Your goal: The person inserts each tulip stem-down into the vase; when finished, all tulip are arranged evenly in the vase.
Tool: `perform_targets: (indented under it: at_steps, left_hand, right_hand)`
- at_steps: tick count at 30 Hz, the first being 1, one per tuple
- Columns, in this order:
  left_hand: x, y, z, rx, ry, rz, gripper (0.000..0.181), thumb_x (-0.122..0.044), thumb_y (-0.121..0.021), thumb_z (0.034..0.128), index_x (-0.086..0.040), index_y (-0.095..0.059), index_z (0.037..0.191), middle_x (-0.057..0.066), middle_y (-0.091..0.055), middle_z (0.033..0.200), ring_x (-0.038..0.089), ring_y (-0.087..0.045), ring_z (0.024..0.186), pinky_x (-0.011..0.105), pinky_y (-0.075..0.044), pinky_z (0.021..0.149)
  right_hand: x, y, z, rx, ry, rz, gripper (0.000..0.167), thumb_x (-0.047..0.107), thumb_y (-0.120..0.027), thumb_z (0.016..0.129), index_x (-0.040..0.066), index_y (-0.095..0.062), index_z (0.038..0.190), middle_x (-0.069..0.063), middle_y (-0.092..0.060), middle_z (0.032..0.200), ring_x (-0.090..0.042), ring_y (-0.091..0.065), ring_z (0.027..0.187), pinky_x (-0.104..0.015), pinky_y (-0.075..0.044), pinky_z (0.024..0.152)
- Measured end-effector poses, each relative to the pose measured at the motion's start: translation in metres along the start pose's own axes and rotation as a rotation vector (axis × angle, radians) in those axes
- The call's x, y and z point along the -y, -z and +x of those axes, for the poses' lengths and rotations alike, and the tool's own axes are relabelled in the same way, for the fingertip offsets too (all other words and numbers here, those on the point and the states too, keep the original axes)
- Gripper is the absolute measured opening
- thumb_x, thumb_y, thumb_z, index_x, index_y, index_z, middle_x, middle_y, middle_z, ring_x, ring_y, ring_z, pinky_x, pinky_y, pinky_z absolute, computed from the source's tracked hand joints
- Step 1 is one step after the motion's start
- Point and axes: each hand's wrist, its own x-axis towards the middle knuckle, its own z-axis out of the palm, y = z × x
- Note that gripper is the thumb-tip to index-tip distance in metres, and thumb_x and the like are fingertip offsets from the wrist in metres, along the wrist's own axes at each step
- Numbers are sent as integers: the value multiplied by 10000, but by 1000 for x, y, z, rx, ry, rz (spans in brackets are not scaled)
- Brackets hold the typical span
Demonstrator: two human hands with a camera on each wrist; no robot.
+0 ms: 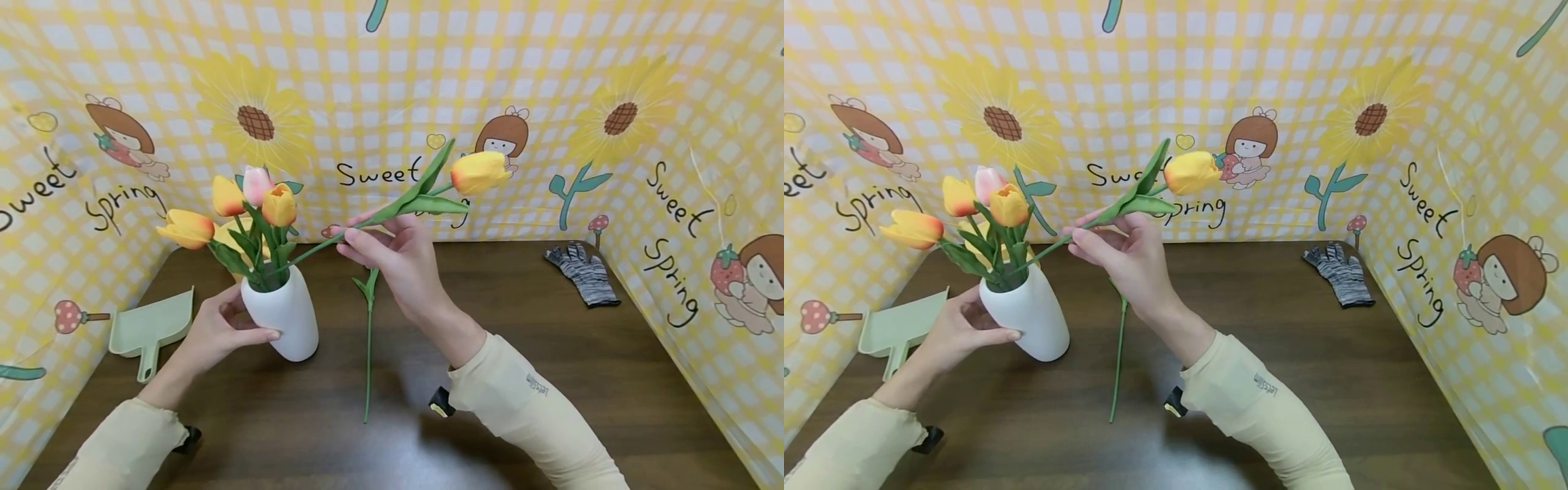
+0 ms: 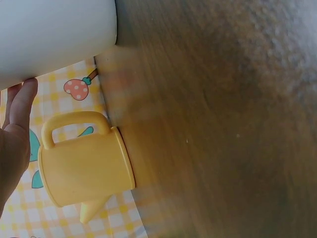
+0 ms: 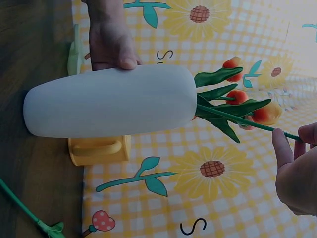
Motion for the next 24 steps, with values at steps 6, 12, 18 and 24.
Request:
perform_targets:
  at_steps: [6, 12, 18, 24]
  left_hand:
    - [0, 0, 1, 3, -3, 1, 700, 25, -900, 721, -116, -597, 1336, 57, -694, 1163, 183, -705, 980, 313, -617, 765]
    - [0, 0, 0, 4, -5, -6, 696, 32, -899, 719, -103, -598, 1332, 64, -695, 1149, 186, -708, 975, 319, -619, 761]
    - [0, 1, -1, -3, 7, 6, 691, 24, -899, 723, -110, -600, 1331, 64, -697, 1133, 186, -714, 956, 310, -617, 760]
    - [-1, 0, 0, 0, 8, 5, 699, 22, -900, 722, -105, -595, 1339, 61, -694, 1142, 183, -711, 965, 310, -617, 764]
  right_hand:
    - [1, -2, 4, 17, 40, -42, 138, -148, -647, 900, -64, -660, 1008, -153, -732, 970, -273, -738, 938, -480, -588, 867]
    - [-8, -6, 8, 31, 12, -94, 143, -146, -660, 898, -145, -624, 1036, -168, -718, 976, -222, -735, 884, -486, -594, 850]
    - [-17, -12, 13, 46, -63, -109, 96, -94, -665, 928, -129, -657, 1017, -224, -710, 1006, -215, -729, 894, -491, -594, 853]
    - [-25, -13, 12, 34, -156, -84, 74, -57, -669, 944, -102, -671, 1003, -219, -715, 1013, -274, -730, 907, -489, -587, 874]
